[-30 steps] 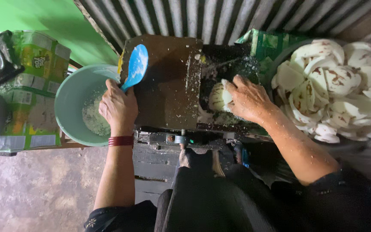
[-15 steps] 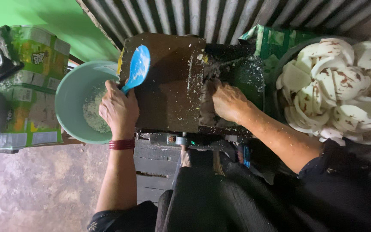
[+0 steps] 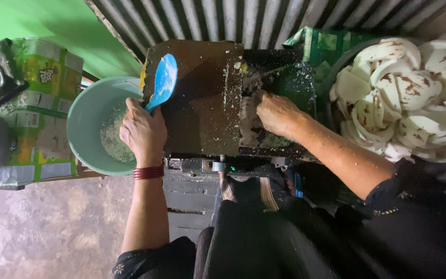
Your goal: The person presses coconut halves against a rotating grating drum, moving them back and forth to shred the flesh, and the grated coconut collects in a basin below. They take new coconut halves one at a time from a large bowl beside the machine and continue grating.
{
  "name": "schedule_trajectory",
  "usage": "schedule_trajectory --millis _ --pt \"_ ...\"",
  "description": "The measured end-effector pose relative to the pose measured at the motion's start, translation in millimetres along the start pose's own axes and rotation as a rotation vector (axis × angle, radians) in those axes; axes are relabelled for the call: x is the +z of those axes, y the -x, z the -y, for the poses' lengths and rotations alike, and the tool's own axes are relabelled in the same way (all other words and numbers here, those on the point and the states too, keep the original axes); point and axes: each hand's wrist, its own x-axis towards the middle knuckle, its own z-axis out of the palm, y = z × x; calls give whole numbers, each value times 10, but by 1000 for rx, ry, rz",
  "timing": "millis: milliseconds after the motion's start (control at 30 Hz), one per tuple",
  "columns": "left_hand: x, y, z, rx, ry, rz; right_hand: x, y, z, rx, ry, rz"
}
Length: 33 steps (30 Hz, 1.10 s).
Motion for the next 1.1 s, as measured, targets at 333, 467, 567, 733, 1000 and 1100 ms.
schedule_trajectory --millis 333,467,567,733,1000,1100 --pt "-19 17 -11 -3 0 30 79 -47 -7 24 -102 -108" --pt "-21 11 -45 -24 -21 36 148 -96 4 -23 -133 -163" --pt "-13 6 -42 -30 -8 35 188 -150 54 8 46 89" --pt "4 -33 3 13 -13 10 145 -208 121 -34 -123 -189" --pt "34 8 24 15 -17 -17 39 -37 -85 29 -117 -141" --pt "20 12 29 72 -8 -33 116 -55 -145 -5 -119 -159"
